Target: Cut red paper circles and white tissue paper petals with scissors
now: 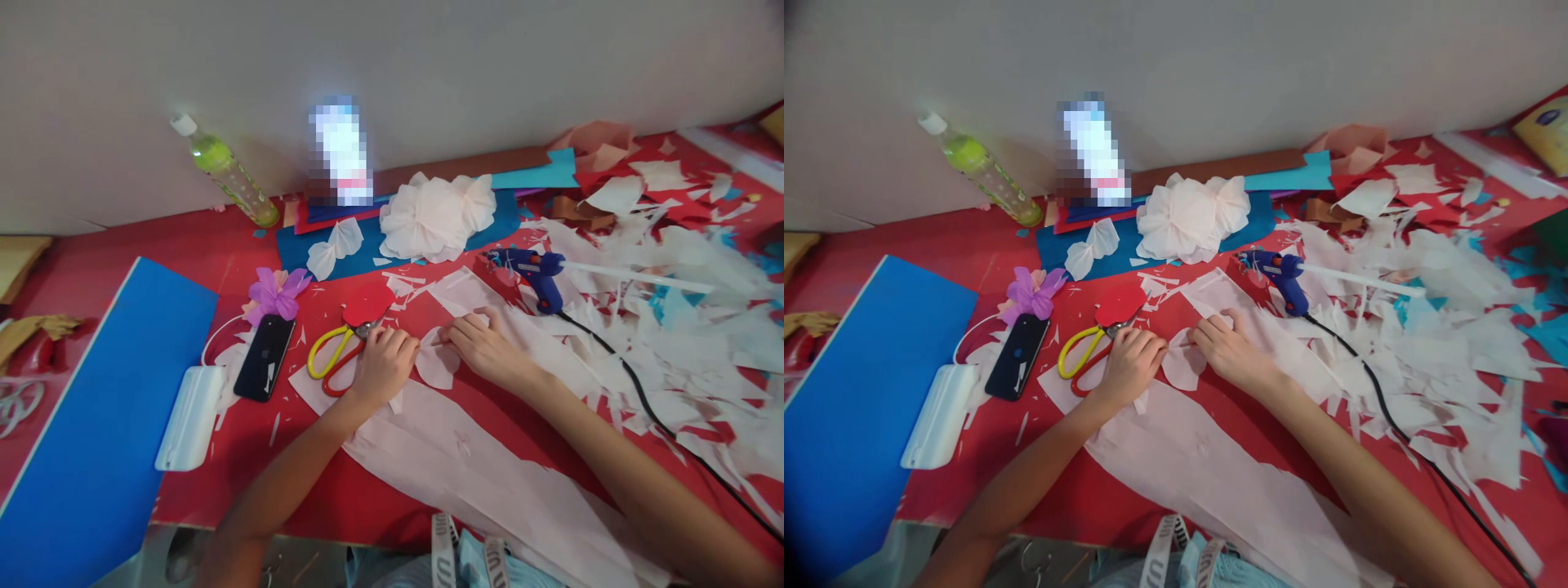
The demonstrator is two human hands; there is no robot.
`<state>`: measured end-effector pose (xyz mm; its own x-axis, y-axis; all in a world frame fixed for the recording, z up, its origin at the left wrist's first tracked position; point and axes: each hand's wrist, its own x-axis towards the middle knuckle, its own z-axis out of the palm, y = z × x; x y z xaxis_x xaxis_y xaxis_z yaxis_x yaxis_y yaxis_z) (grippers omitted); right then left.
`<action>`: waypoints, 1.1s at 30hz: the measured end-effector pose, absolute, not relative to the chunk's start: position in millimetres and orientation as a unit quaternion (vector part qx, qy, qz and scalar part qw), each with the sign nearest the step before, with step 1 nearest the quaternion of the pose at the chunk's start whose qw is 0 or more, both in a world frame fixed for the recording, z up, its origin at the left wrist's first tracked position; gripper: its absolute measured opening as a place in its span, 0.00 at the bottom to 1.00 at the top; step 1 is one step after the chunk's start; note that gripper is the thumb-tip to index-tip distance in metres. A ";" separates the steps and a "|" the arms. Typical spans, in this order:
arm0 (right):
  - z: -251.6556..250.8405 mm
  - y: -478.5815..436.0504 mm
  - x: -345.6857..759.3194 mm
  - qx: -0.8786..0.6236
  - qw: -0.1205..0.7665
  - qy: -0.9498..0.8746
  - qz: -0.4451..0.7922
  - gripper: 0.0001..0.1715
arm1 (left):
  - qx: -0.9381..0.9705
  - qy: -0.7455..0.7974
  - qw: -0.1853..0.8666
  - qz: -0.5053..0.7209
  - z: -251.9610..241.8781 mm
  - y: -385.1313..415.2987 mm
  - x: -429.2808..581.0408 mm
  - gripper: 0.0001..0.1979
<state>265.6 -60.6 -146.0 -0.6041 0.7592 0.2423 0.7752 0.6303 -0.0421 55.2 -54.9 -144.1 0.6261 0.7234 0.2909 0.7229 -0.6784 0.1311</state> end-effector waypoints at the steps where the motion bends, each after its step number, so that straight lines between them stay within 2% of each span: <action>1: -145.7 -60.3 265.9 -0.429 0.120 -0.895 -0.038 0.11 | 0.902 0.401 0.001 0.162 -144.2 -54.9 55.1 0.09; 13: -142.7 -58.4 268.3 -0.418 0.083 -0.901 -0.082 0.12 | 0.900 0.402 -0.004 0.170 -143.6 -54.8 56.6 0.09; 33: -144.2 -55.9 271.0 -0.421 0.094 -0.898 -0.086 0.12 | 0.896 0.412 0.028 0.166 -142.7 -53.9 56.6 0.07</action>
